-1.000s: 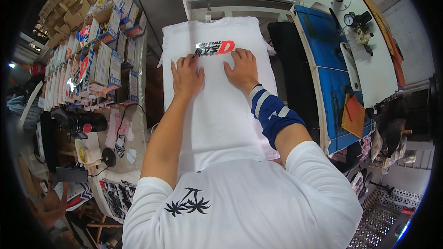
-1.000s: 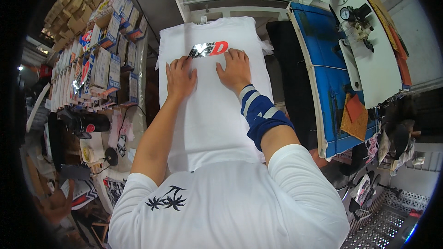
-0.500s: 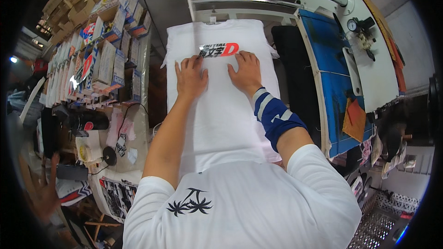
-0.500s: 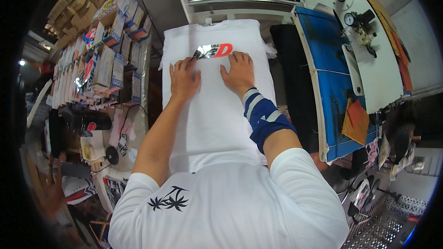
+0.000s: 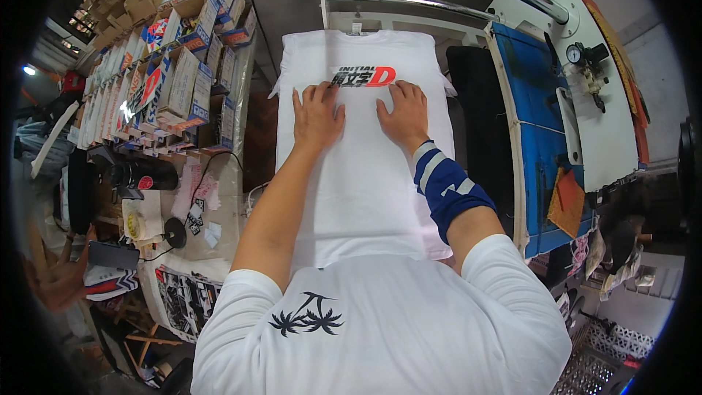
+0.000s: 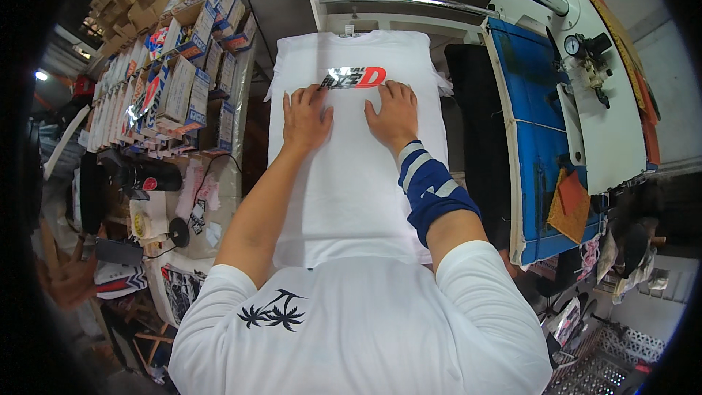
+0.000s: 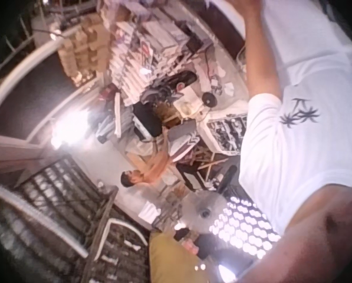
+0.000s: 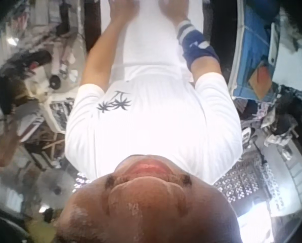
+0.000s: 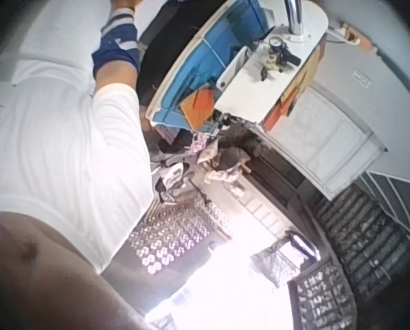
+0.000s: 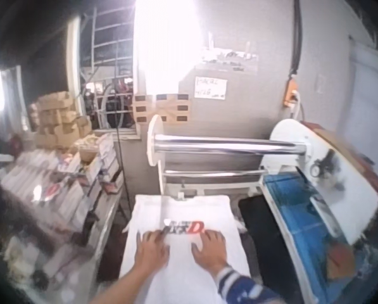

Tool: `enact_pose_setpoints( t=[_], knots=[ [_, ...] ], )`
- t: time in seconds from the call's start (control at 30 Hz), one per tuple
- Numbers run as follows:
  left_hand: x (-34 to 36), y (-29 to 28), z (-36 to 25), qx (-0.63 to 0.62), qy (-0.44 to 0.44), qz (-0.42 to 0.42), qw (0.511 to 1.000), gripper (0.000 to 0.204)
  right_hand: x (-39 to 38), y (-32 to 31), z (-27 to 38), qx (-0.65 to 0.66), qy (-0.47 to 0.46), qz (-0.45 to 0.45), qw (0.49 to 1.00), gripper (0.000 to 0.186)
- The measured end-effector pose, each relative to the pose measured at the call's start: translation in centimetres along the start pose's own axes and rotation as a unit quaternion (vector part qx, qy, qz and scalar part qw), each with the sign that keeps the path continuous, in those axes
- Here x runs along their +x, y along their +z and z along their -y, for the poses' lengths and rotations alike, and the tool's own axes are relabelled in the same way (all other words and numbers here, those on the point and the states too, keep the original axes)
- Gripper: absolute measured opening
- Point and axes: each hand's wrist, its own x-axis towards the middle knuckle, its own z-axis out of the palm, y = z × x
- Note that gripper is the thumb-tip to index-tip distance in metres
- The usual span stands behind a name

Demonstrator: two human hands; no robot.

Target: The person places a white t-shirt on a heat press, aligns a transfer design, and uses the machine to apply the graphic. The person repeats the process with another t-shirt, handling the garments and transfer sheets by hand.

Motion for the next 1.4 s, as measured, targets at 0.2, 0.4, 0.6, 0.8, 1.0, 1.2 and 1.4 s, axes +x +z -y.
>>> enact_pose_setpoints(
  t=[0.2,0.4,0.6,0.8,1.0,1.2,1.4],
  knots=[
    [0.00,0.00,-0.06,0.005,0.006,-0.006,1.000,0.050,0.01,-0.22,0.12,-0.005,0.003,0.004,1.000,0.048],
    [-0.03,-0.09,-0.07,0.007,0.007,-0.006,1.000,0.050,-0.01,-0.20,0.17,-0.004,0.006,0.003,1.000,0.048],
    [-0.07,-0.12,-0.03,0.006,0.007,-0.007,1.000,0.050,0.04,-0.22,0.15,-0.001,0.004,0.008,1.000,0.049],
    [-0.01,-0.18,-0.01,0.006,0.008,-0.004,1.000,0.050,0.03,-0.12,0.06,-0.005,0.006,0.009,1.000,0.051],
    [-0.02,-0.28,-0.07,0.004,0.010,-0.006,1.000,0.049,0.00,0.10,-0.06,-0.011,0.002,0.003,1.000,0.051],
    [0.10,-0.33,-0.22,0.004,0.007,0.001,1.000,0.049,0.04,-0.08,-0.10,-0.004,0.008,0.023,1.000,0.053],
    [0.03,-0.04,-0.07,0.005,0.014,-0.009,1.000,0.049,0.02,0.10,-0.15,-0.006,-0.003,-0.003,1.000,0.049]
  ],
)
